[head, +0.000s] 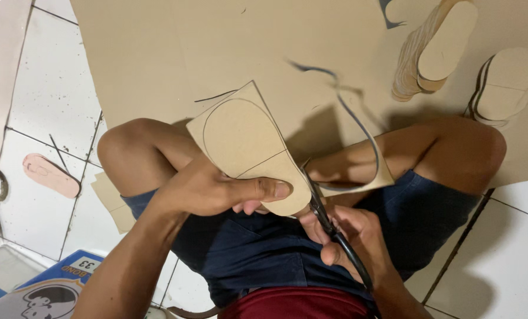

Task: The person sits on the floor of a workshop and cuts sandal sole patterns from cardboard using scissors. They trace around a sole template onto cardboard sheets, cut out the traced shapes one at a time, and place the finished cutouts with a stack of similar soles.

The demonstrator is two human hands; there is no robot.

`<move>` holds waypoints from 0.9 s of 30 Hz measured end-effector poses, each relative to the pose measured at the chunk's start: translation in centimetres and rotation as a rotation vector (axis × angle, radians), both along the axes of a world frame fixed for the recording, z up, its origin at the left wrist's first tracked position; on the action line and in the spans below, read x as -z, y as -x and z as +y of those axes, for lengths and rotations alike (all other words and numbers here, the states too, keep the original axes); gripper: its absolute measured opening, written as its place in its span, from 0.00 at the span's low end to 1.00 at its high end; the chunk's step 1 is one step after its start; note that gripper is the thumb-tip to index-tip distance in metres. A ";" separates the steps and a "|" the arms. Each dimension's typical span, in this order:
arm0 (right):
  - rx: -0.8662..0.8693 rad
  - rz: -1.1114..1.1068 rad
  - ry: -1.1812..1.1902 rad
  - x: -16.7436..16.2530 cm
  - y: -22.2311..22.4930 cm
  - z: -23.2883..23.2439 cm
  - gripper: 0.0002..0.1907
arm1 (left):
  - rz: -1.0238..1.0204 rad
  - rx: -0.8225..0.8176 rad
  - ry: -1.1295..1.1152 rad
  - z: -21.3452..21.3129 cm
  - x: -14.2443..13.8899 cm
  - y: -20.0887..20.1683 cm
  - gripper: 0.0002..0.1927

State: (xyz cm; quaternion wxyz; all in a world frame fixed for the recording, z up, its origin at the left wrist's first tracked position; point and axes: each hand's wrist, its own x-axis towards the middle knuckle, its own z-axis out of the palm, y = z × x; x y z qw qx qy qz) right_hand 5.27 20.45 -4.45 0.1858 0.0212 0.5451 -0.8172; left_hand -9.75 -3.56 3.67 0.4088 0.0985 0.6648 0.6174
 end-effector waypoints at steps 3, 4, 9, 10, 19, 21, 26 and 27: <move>-0.013 0.006 -0.131 0.5 -0.2 -0.1 0.35 | -0.014 0.008 0.007 -0.4 0.8 0.3 0.08; -0.025 0.004 -0.201 0.5 -0.2 -0.1 0.35 | -0.024 -0.024 -0.019 -0.4 1.1 0.2 0.08; -0.003 -0.112 -0.232 -0.3 0.5 0.1 0.34 | 0.242 -0.224 -0.191 0.7 2.5 -1.3 0.11; 0.002 -0.160 -0.233 -0.5 0.8 0.0 0.35 | 0.225 -0.229 -0.204 0.7 2.5 -1.6 0.11; -0.005 0.015 -0.151 -0.3 0.5 -0.3 0.27 | 0.083 -0.239 -0.199 0.9 2.1 -2.4 0.13; 0.000 0.024 -0.307 -0.2 0.0 -0.2 0.23 | 0.077 -0.244 -0.173 1.1 2.0 -2.6 0.13; -0.008 0.006 -0.386 -0.3 -0.1 0.1 0.16 | 0.102 -0.245 -0.148 1.7 1.6 -3.4 0.14; -0.028 -0.030 -0.392 -0.3 0.0 0.1 0.15 | 0.101 -0.234 -0.151 1.9 1.5 -3.7 0.14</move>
